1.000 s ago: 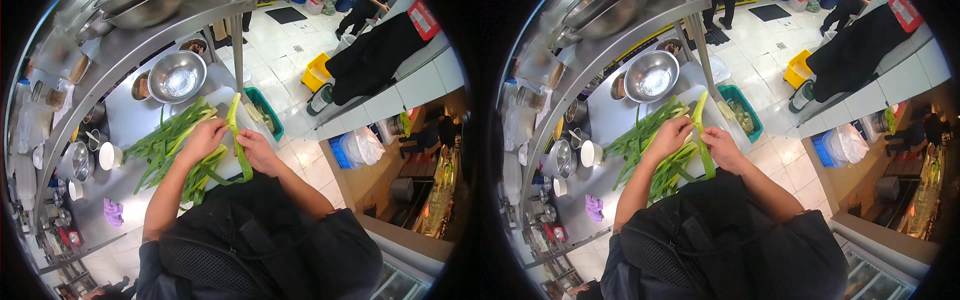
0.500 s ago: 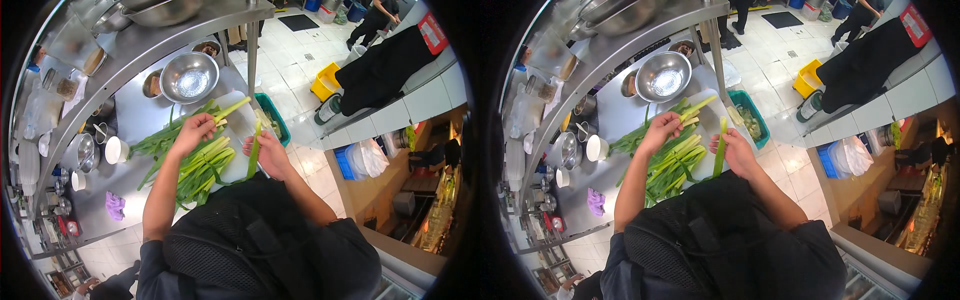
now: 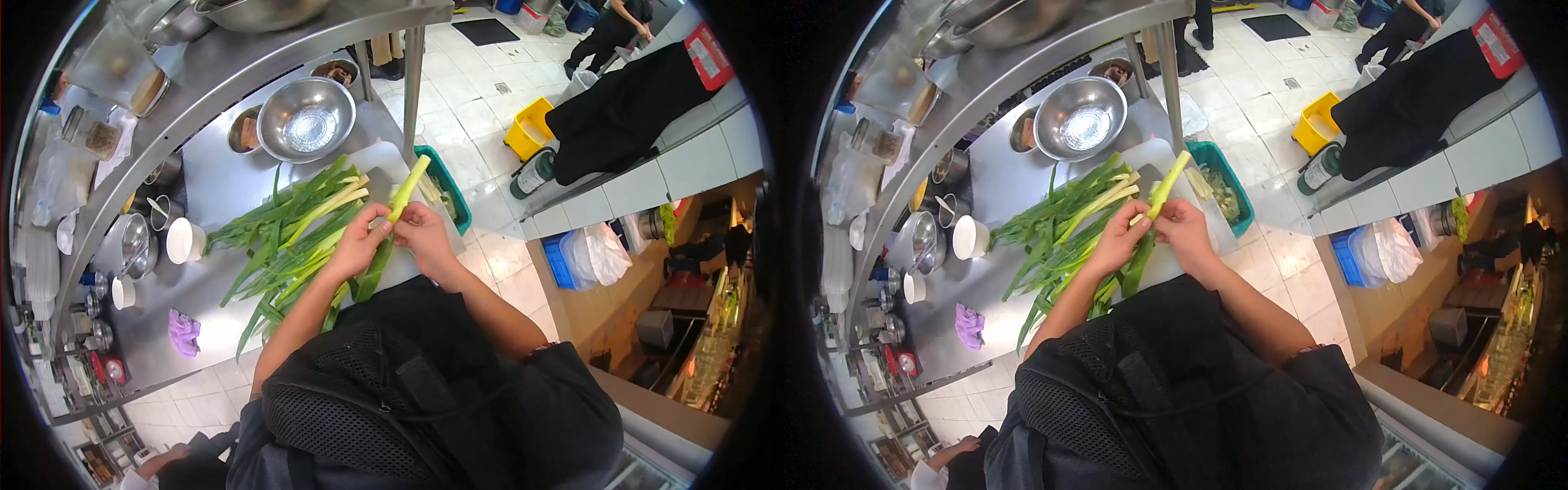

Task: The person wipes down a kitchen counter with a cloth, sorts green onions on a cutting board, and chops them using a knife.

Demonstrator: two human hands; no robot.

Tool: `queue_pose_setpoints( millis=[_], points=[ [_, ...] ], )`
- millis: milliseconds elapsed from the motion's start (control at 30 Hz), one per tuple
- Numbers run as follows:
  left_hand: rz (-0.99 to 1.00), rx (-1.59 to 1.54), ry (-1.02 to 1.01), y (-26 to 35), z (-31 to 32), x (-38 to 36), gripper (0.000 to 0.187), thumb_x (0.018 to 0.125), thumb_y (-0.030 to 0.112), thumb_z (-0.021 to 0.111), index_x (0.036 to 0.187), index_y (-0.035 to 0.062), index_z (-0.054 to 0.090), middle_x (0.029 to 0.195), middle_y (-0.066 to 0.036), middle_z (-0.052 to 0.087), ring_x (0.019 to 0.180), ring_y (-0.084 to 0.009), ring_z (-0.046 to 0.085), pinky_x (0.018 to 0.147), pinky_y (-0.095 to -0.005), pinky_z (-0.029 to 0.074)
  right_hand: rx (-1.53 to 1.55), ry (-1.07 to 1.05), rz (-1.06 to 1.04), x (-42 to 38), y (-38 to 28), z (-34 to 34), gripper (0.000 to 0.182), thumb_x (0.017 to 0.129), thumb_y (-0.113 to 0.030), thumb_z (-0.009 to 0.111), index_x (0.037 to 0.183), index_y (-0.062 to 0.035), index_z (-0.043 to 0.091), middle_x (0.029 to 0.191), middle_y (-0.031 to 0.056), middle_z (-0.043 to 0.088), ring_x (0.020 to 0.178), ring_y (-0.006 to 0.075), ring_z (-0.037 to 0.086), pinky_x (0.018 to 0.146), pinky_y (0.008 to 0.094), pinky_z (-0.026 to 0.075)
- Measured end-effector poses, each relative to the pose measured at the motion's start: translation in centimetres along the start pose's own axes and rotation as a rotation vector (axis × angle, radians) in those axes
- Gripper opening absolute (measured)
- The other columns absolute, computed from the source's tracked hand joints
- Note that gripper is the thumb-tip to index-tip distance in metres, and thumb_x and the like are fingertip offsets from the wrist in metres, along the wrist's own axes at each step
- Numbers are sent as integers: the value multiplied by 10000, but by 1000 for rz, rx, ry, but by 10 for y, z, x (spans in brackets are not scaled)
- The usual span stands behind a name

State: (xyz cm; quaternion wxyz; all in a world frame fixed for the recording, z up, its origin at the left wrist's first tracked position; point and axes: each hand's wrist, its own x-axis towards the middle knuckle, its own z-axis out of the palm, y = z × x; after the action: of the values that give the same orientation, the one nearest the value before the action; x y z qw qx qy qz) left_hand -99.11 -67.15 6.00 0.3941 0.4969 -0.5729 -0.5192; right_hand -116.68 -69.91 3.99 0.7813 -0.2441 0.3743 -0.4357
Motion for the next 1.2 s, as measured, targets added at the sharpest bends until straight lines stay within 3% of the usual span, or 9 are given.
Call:
queue_pose_setpoints(
  millis=[67,133,200,267,300,533,700,867,1200],
  points=[
    [-70,-146,5,6,3,-5,133,1051,121,585,1171,65,584,1096,-12,620,893,-114,589,765,-256,490,-769,-141,-118,1,-2,-11,274,939,-152,749,1136,-36,599,1063,79,690,917,116,644,755,288,512],
    [-290,-61,102,28,-5,-11,152,1035,139,612,1158,52,596,1030,-41,645,920,-147,611,805,-281,496,-799,-81,-138,-1,-3,-23,339,908,-173,774,1162,-33,598,1067,87,675,941,152,653,773,321,523],
    [-120,98,137,10,-23,-12,163,1020,147,631,1143,41,611,1021,-64,660,909,-173,623,808,-307,503,-822,-15,-155,-15,-2,-36,405,877,-195,800,1188,-31,597,1072,94,659,964,188,662,790,354,533],
    [57,257,159,10,-37,-13,176,1005,154,651,1128,30,626,1013,-88,676,897,-199,635,812,-334,511,-1554,101,-475,-33,1,-48,516,814,-231,828,1241,-66,588,1107,143,605,1030,314,648,816,454,538],
    [17,341,144,30,-41,-15,179,987,153,668,1111,28,642,1024,-108,683,898,-235,649,821,-353,514,-1612,49,-347,-42,0,-49,540,786,-206,796,1267,-101,574,1163,189,557,1089,404,604,844,518,525],
    [267,716,183,55,-46,5,145,905,102,715,1033,46,673,1029,-114,640,886,-330,657,761,-430,516,-1592,149,-215,-57,9,-61,534,793,-90,676,1309,-94,538,1191,226,572,1038,426,636,860,512,528],
    [284,809,295,7,-23,34,131,880,104,725,995,67,675,1067,-113,612,903,-373,658,772,-482,526,-1274,242,-133,-113,-1,-102,485,853,-138,725,1296,-102,531,964,239,689,891,402,691,775,469,533],
    [104,796,83,-72,-21,38,245,844,119,750,1073,49,701,1083,-140,618,990,-361,642,870,-462,515,-1131,276,-54,-138,16,-130,422,942,-254,742,1266,-76,539,805,186,676,744,347,681,690,434,512],
    [-57,532,174,-68,-26,38,337,789,20,734,1092,13,587,1023,-161,654,942,-345,657,844,-417,527,-1217,-3,-136,-105,-15,-62,325,1027,-248,606,1265,-54,498,839,262,651,819,471,648,710,498,491]
  ],
)
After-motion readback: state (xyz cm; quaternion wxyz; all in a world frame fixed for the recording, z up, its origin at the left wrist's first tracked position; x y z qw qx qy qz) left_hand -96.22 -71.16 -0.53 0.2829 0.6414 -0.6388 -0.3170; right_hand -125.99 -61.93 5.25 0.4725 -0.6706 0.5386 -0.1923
